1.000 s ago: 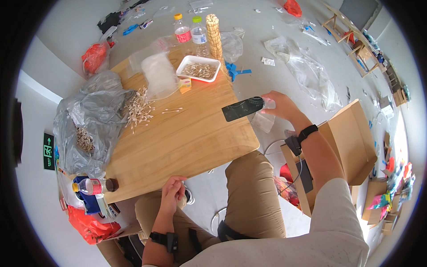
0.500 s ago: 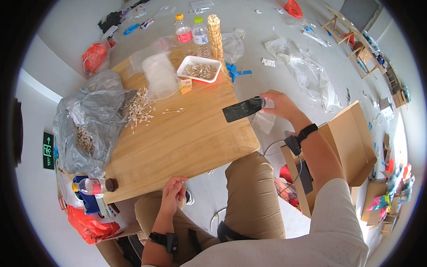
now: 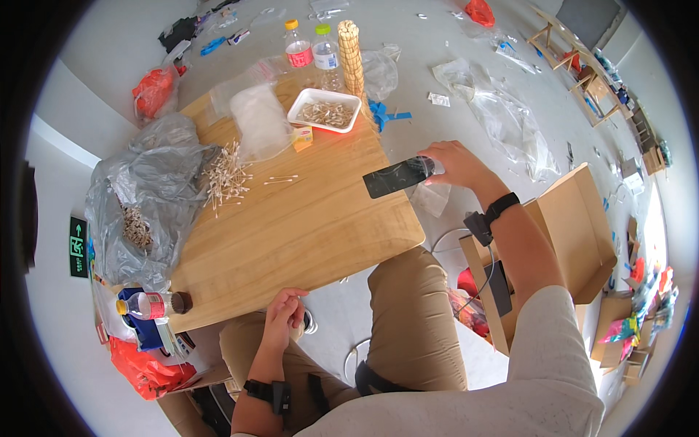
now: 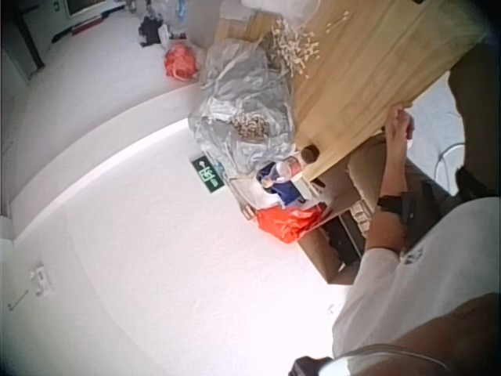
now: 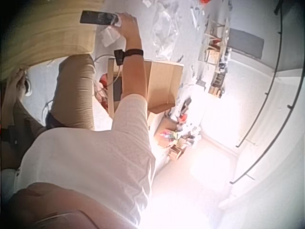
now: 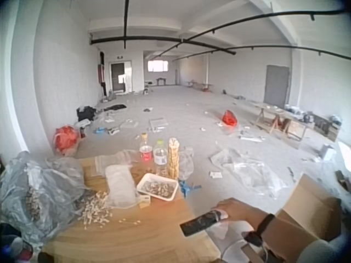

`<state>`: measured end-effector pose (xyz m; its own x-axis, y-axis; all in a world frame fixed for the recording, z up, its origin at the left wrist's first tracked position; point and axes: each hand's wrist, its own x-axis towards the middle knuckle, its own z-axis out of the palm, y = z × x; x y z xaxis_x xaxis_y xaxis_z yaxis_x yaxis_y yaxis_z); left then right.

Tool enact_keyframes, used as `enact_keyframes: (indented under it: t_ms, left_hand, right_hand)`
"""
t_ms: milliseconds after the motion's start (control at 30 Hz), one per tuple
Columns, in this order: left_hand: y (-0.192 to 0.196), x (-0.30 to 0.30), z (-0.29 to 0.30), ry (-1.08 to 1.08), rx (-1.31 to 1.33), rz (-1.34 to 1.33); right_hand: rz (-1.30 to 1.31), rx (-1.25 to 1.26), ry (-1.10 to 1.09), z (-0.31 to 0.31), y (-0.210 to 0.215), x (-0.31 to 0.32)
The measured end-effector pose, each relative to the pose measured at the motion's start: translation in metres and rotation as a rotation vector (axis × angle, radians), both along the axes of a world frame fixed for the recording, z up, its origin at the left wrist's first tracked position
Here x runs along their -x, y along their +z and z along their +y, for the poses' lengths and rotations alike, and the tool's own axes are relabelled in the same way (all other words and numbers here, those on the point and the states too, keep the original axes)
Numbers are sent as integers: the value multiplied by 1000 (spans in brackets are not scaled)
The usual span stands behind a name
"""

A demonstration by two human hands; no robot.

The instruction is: Arranging and packaging cotton swabs into small plastic bags.

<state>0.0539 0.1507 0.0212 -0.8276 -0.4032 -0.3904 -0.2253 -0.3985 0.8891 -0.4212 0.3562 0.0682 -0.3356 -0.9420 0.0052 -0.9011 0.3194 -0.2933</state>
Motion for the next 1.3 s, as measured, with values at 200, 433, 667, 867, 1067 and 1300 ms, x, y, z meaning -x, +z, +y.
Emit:
enact_keyframes:
  t_ms: [200,433,667,867,1067,1300]
  left_hand:
    - [-1,-1,-1,-6,-5,6]
    - [11,13,5,-124,24,-27]
    - [22,117,30,-309,110,99]
    - [39,203,46,-371,177,212]
    - [52,238,71,-344,429,320]
    - [40,242,87,-264,569,393]
  right_hand:
    - [-6,-17,-12,2,4,6]
    - [-21,-9,6,5,9,7]
    - [-5,-9,-51,15,11,9]
    - [52,45,-58,31,27,0]
    - [55,268,26,27,59,-44]
    - [-48,275,115,27,49,-56]
